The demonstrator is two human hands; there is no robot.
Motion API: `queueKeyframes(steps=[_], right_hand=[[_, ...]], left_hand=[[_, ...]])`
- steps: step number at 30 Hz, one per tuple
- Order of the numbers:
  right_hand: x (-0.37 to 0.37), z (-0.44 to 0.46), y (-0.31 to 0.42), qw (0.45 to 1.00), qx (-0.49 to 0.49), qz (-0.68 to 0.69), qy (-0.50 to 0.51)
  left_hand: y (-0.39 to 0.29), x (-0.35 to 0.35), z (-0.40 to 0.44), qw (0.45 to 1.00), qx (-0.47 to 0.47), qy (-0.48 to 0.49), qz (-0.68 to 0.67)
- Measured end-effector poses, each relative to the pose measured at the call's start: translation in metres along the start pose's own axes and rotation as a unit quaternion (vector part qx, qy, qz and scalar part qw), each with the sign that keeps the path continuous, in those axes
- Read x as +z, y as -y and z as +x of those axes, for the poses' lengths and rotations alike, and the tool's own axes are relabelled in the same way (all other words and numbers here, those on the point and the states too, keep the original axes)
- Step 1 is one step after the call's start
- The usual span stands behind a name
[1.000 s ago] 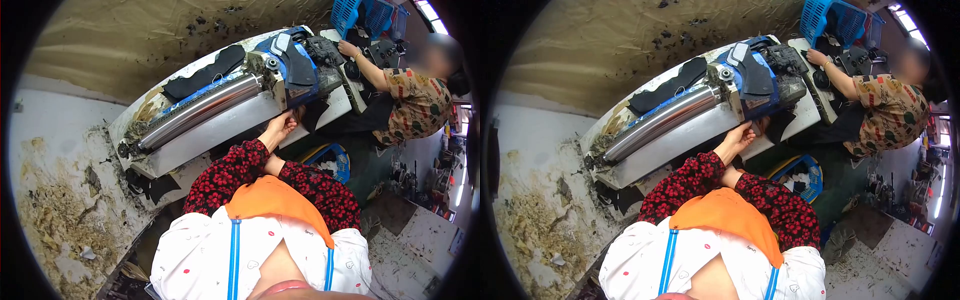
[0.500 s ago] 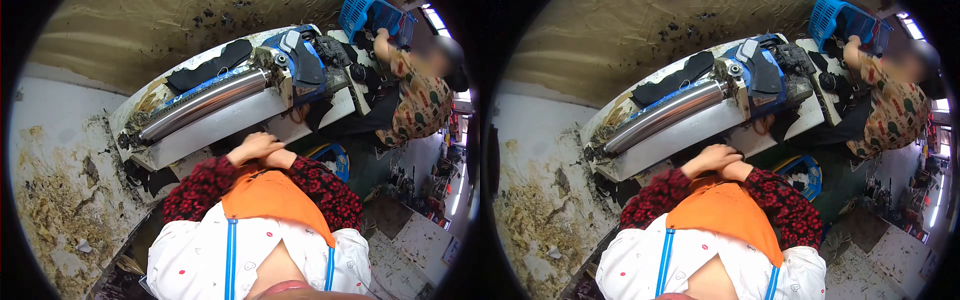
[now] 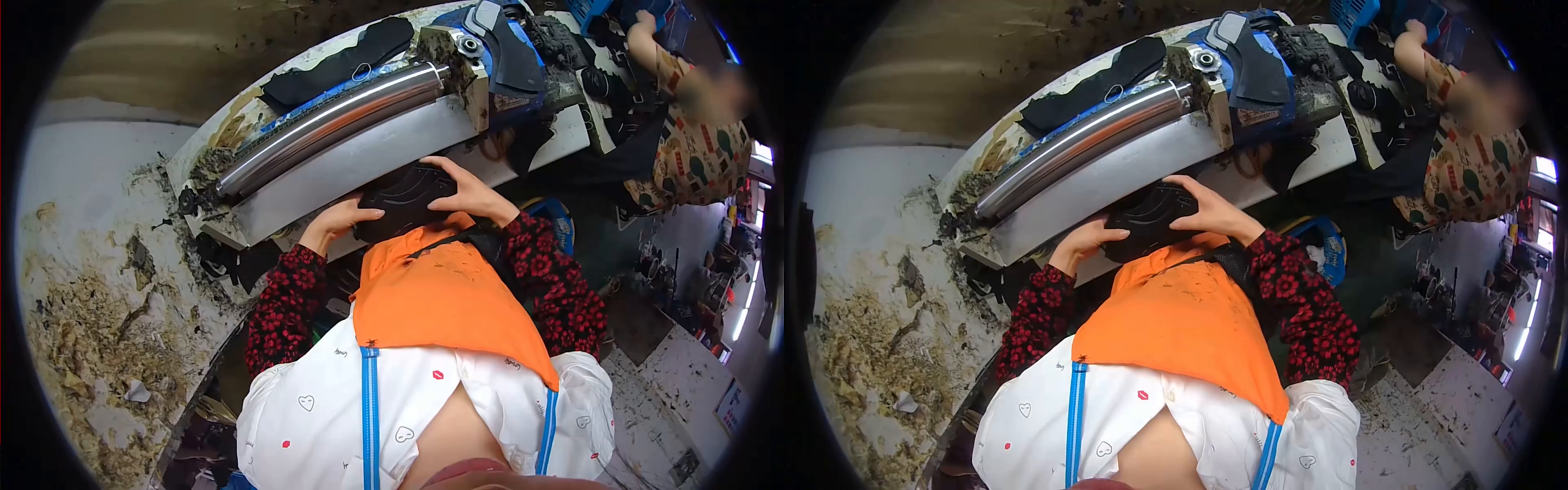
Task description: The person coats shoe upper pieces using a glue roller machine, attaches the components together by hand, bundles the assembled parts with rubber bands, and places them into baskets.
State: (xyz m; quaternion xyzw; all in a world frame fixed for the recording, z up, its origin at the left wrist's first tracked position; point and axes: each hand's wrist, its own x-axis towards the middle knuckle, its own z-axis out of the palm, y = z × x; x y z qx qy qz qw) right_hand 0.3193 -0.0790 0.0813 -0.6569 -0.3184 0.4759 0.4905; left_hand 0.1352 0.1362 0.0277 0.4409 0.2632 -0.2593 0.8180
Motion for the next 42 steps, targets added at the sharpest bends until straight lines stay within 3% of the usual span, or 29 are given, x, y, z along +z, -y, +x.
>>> queueKeyframes(steps=[2,6,12,16,19,21,27,32,34,36,39,41,42], right_hand=[[0.011,-0.004,0.001,0.998,-0.038,-0.008,-0.044],[0.017,-0.003,0.01,0.996,-0.028,0.011,-0.089],[0.0,0.003,0.05,0.997,-0.053,0.033,-0.05],[-0.003,-0.016,0.062,0.985,-0.009,-0.018,0.17],[0.008,-0.051,0.058,0.988,0.048,-0.002,0.15],[0.01,-0.067,0.055,0.996,0.044,0.007,0.079],[0.014,-0.051,0.051,0.991,0.045,0.115,0.052],[0.004,-0.019,0.035,0.98,0.054,0.171,-0.083],[0.005,-0.017,0.023,0.98,0.062,0.143,-0.12],[0.004,-0.018,0.015,0.978,0.079,0.114,-0.154],[-0.001,-0.017,0.018,0.975,0.102,0.096,-0.172],[-0.003,-0.015,0.021,0.971,0.123,0.078,-0.188],[-0.005,-0.012,0.023,0.972,0.122,0.075,-0.188]], left_hand=[[-0.004,0.005,-0.004,1.0,0.004,0.008,-0.01],[-0.025,0.024,-0.001,0.937,0.065,0.113,0.325],[-0.078,0.02,-0.026,0.964,0.076,0.13,0.217],[-0.062,0.004,-0.026,0.969,-0.036,0.193,0.15],[-0.035,0.026,-0.049,0.958,-0.021,0.116,0.261],[-0.023,0.026,-0.071,0.979,0.102,0.049,0.171],[-0.061,0.033,-0.098,0.98,0.147,-0.014,0.132],[-0.104,0.024,-0.07,0.965,0.195,-0.126,0.119],[-0.119,0.026,-0.065,0.899,0.217,-0.197,0.324],[-0.129,0.027,-0.06,0.792,0.224,-0.259,0.505],[-0.154,0.011,-0.037,0.771,0.305,-0.297,0.474],[-0.172,-0.007,-0.014,0.677,0.414,-0.308,0.525],[-0.179,-0.017,0.001,0.66,0.392,-0.294,0.57]])
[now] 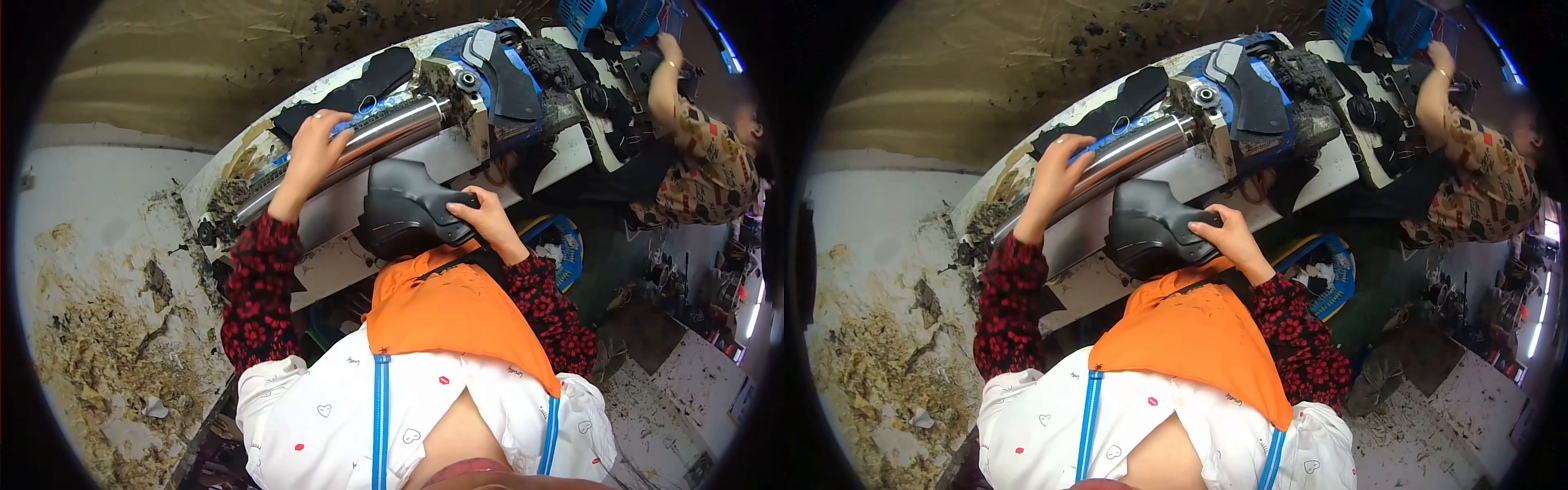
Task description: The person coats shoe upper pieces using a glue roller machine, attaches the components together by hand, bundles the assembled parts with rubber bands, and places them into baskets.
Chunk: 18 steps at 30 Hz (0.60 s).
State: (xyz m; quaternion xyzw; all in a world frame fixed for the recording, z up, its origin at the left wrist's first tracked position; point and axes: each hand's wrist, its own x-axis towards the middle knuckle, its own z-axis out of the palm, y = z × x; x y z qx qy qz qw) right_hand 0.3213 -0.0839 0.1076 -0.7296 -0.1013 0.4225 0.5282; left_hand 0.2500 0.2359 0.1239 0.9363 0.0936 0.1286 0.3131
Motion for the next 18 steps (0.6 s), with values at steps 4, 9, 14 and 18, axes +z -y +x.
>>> queueKeyframes(steps=[4,9,14,18], right_hand=[[-0.002,0.017,0.019,0.996,0.004,-0.094,-0.003],[-0.009,-0.008,0.013,0.992,0.009,0.079,0.096],[-0.011,-0.002,0.014,0.996,0.036,-0.004,0.076],[-0.007,0.014,0.022,0.995,0.027,-0.044,0.08]], left_hand=[[0.037,0.042,0.049,0.987,0.052,0.152,0.024],[0.019,0.035,0.073,0.957,-0.137,0.247,-0.061],[0.017,0.017,0.077,0.974,0.012,0.18,-0.137],[0.016,0.004,0.09,0.984,0.015,0.143,-0.102]])
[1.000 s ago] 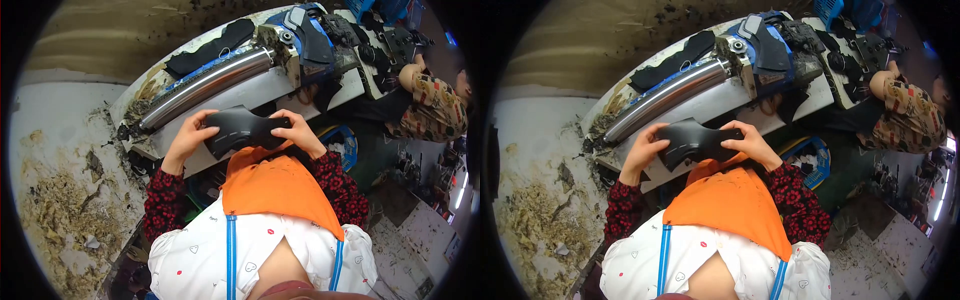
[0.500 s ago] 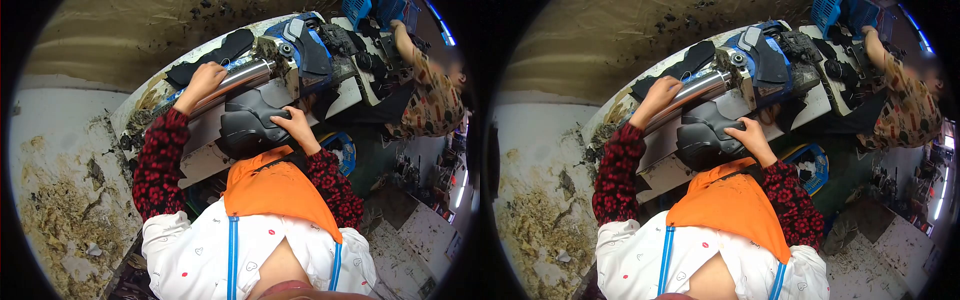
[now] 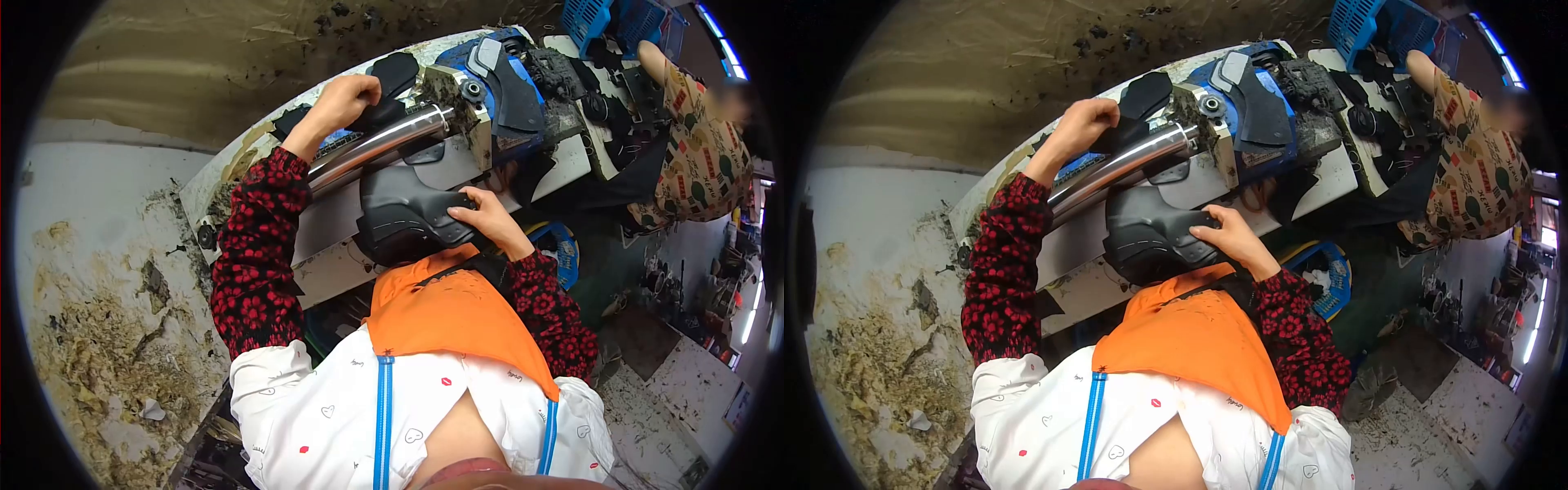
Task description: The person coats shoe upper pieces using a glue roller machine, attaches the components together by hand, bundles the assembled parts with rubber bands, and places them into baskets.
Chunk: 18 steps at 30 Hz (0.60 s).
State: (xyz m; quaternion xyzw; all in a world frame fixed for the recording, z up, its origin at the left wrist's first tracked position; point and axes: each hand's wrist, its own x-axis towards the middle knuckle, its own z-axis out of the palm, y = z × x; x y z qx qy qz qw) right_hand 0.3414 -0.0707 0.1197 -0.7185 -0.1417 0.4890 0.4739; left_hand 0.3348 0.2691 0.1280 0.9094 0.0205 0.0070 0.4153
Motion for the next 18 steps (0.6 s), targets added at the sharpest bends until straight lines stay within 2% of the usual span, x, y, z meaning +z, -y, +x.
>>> queueKeyframes(steps=[2,6,12,16,18], right_hand=[[0.0,0.001,0.002,1.0,-0.003,-0.014,0.0],[0.0,0.001,-0.003,0.993,-0.086,-0.083,0.006],[0.001,-0.009,-0.004,0.998,-0.014,0.015,0.054],[-0.004,0.016,-0.012,0.996,0.019,-0.088,0.026],[-0.002,0.021,0.001,0.994,0.02,-0.1,0.028]], left_hand=[[0.003,0.001,-0.001,1.0,0.002,-0.013,0.012],[0.039,0.024,-0.016,0.977,0.071,-0.034,0.199],[0.036,0.025,-0.037,0.971,0.048,-0.04,0.232],[-0.002,-0.007,-0.024,0.991,0.014,0.009,0.131],[-0.002,-0.006,-0.025,0.992,0.01,-0.01,0.125]])
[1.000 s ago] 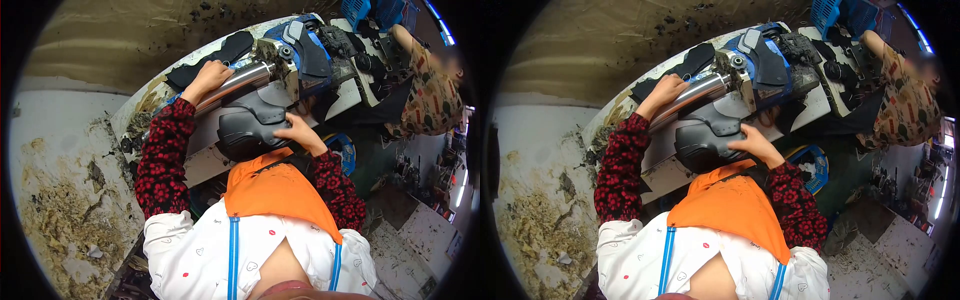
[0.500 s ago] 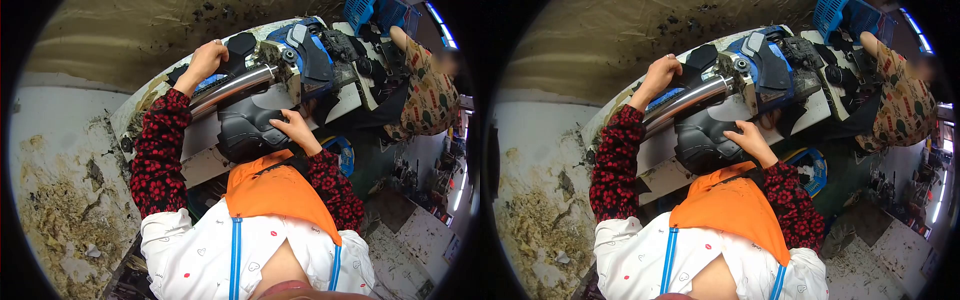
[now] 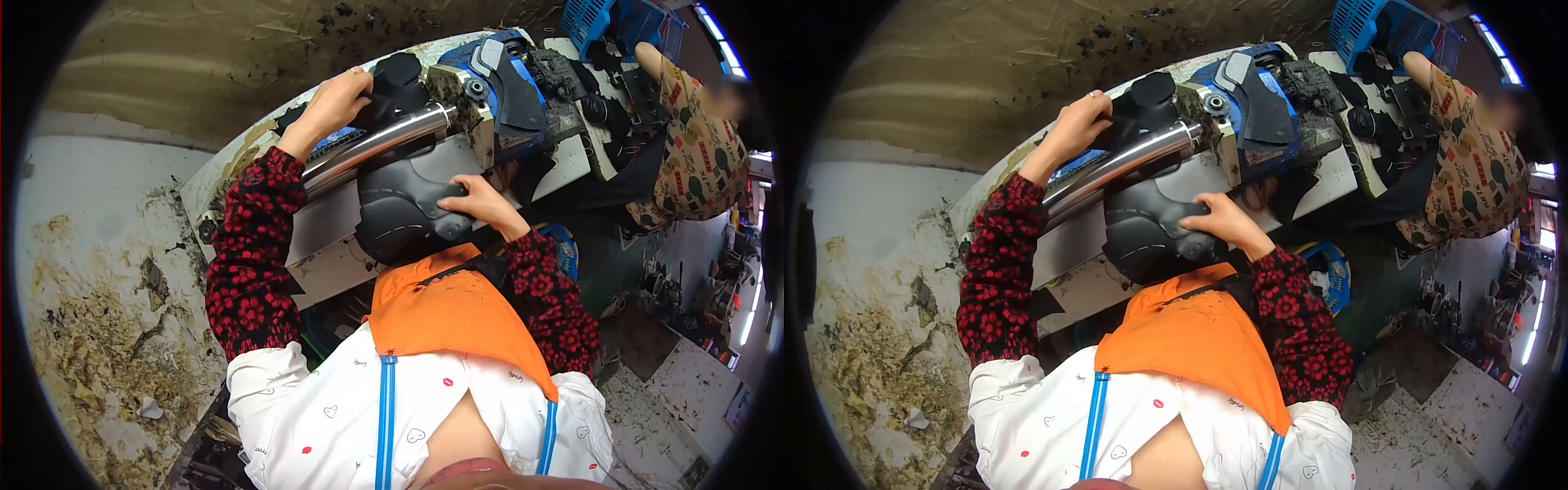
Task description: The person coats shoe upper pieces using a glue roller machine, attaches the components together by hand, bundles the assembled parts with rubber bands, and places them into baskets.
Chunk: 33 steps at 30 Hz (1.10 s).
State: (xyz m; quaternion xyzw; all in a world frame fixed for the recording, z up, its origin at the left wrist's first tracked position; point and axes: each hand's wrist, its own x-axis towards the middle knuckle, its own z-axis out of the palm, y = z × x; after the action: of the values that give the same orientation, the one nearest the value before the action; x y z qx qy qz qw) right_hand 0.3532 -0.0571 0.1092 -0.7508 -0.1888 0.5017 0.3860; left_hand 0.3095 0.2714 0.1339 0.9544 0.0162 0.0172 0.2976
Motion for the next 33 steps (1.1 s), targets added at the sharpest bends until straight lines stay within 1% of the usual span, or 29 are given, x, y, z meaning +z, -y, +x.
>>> queueKeyframes(steps=[2,4,7,8,9,11,13,14,18,19,23,24,26,28,29,33], right_hand=[[0.001,0.003,0.02,1.0,0.003,-0.019,0.003],[0.002,0.004,0.021,1.0,0.003,-0.028,0.004],[0.005,-0.005,-0.011,0.994,-0.097,0.044,0.036],[0.006,-0.007,-0.016,0.988,-0.127,0.068,0.047],[0.006,-0.008,-0.016,0.989,-0.125,0.068,0.047],[0.004,-0.008,-0.008,0.995,-0.079,0.055,0.035],[0.003,-0.005,0.001,0.998,-0.036,0.04,0.023],[0.003,-0.002,0.004,0.998,-0.037,0.039,0.023],[0.006,0.012,0.016,0.997,-0.045,-0.033,-0.044],[0.006,0.012,0.016,0.997,-0.045,-0.031,-0.045],[0.008,0.008,0.015,0.995,0.018,-0.039,-0.087],[0.009,0.007,0.017,0.995,0.018,-0.039,-0.086],[0.01,0.006,0.026,0.998,0.018,-0.007,-0.066],[0.012,0.002,0.028,0.998,0.02,0.031,-0.047],[0.013,0.0,0.025,0.998,0.021,0.034,-0.049],[0.006,-0.018,0.0,0.992,-0.108,0.069,0.005]], left_hand=[[0.002,0.001,0.002,0.999,-0.012,-0.032,-0.01],[0.015,0.011,0.003,0.999,-0.017,-0.048,-0.014],[0.085,0.075,-0.014,0.987,0.083,-0.097,0.102],[0.094,0.086,-0.018,0.977,0.115,-0.111,0.139],[0.09,0.082,-0.018,0.978,0.114,-0.111,0.137],[0.067,0.049,-0.015,0.996,0.054,-0.015,0.072],[0.043,0.018,-0.012,0.997,-0.008,0.079,0.006],[0.034,0.01,-0.01,0.997,-0.007,0.078,0.007],[0.004,-0.009,-0.005,1.0,0.011,-0.007,-0.007],[0.004,-0.009,-0.005,1.0,0.013,-0.006,-0.007],[0.019,0.004,-0.015,0.997,-0.026,-0.059,0.035],[0.027,0.012,-0.019,0.997,-0.027,-0.06,0.035],[0.052,0.036,-0.026,0.989,0.064,-0.084,0.105],[0.069,0.053,-0.029,0.967,0.157,-0.101,0.172],[0.068,0.05,-0.03,0.967,0.16,-0.099,0.172],[0.047,0.027,-0.036,0.998,0.035,-0.01,0.059]])
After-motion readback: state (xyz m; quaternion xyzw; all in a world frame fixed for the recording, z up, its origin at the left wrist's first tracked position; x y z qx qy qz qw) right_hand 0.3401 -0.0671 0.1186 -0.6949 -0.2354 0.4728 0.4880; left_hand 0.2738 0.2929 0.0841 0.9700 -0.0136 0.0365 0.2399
